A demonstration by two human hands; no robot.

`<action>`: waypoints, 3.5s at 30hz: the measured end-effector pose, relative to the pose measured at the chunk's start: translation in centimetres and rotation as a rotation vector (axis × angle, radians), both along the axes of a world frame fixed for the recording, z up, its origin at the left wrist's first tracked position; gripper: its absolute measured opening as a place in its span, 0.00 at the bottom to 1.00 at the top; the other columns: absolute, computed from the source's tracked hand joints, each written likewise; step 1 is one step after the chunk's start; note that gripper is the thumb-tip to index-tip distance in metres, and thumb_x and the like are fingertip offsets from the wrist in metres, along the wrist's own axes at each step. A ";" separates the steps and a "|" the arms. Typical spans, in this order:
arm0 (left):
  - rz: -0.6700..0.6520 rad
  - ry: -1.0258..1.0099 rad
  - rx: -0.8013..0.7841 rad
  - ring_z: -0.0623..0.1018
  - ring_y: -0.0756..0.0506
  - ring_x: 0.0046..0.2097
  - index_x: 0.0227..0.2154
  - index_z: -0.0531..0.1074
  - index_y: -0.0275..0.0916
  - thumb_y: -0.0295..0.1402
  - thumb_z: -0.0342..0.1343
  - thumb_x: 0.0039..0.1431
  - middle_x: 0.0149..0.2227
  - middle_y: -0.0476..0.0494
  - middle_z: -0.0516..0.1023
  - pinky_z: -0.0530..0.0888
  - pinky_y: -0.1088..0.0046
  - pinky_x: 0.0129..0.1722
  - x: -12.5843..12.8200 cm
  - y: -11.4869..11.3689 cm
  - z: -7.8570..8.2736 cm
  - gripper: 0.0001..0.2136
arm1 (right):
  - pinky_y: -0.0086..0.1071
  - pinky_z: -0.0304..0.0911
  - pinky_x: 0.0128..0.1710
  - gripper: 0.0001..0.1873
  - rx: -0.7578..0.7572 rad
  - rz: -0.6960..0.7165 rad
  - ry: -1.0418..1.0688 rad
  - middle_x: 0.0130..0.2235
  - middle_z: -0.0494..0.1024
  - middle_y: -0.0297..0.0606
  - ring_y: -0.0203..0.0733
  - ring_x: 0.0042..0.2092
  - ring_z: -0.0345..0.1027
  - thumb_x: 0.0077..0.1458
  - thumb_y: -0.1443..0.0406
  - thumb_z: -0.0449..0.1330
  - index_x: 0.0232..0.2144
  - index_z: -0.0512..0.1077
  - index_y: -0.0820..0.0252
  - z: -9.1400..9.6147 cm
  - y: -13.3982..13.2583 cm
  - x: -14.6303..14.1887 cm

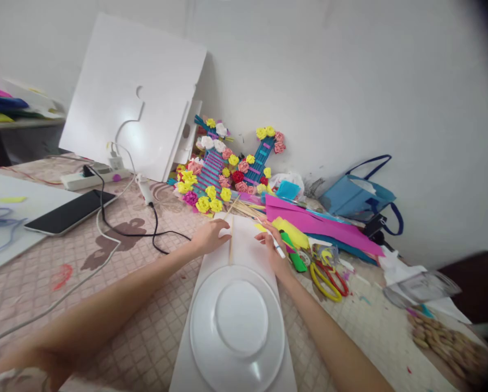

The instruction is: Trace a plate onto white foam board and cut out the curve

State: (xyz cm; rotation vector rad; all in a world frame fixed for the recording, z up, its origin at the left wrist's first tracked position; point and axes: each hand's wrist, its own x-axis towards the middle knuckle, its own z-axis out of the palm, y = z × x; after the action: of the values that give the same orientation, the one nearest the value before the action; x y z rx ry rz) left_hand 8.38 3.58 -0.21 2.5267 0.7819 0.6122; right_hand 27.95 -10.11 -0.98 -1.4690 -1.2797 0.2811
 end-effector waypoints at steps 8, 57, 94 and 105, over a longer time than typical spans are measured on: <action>-0.061 0.074 0.027 0.69 0.41 0.57 0.52 0.69 0.41 0.41 0.52 0.59 0.59 0.43 0.67 0.64 0.66 0.57 0.3 -1.3 -0.3 0.20 | 0.29 0.60 0.27 0.21 -0.003 0.050 0.316 0.23 0.63 0.29 0.35 0.25 0.59 0.58 0.48 0.50 0.38 0.72 0.56 -0.3 0.6 -0.4; -0.070 0.215 0.137 0.72 0.42 0.55 0.51 0.69 0.42 0.43 0.47 0.61 0.59 0.47 0.67 0.71 0.67 0.51 0.1 -1.2 -0.2 0.19 | 0.25 0.60 0.22 0.16 -0.001 0.096 0.648 0.23 0.67 0.27 0.29 0.23 0.60 0.45 0.54 0.65 0.30 0.69 0.58 1.0 2.0 0.1; -0.075 0.242 0.109 0.72 0.42 0.55 0.53 0.67 0.44 0.43 0.49 0.61 0.62 0.48 0.63 0.71 0.68 0.51 0.1 -1.0 -0.2 0.19 | 0.24 0.58 0.17 0.18 0.023 0.025 0.631 0.20 0.67 0.26 0.28 0.19 0.58 0.43 0.53 0.66 0.29 0.69 0.60 1.4 3.6 0.9; -0.077 0.245 0.101 0.70 0.42 0.57 0.54 0.66 0.45 0.44 0.47 0.61 0.62 0.48 0.64 0.69 0.67 0.53 0.1 -1.0 -0.3 0.20 | 0.25 0.57 0.17 0.18 0.114 -0.070 0.644 0.20 0.68 0.27 0.28 0.19 0.58 0.41 0.52 0.67 0.24 0.68 0.59 2.8 3.0 3.4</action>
State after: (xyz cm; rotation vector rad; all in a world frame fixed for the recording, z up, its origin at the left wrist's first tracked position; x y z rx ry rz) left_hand 8.48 2.60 -0.51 2.7455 0.7480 0.3281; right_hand 31.32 -7.12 1.81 -1.1837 -0.7098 0.5708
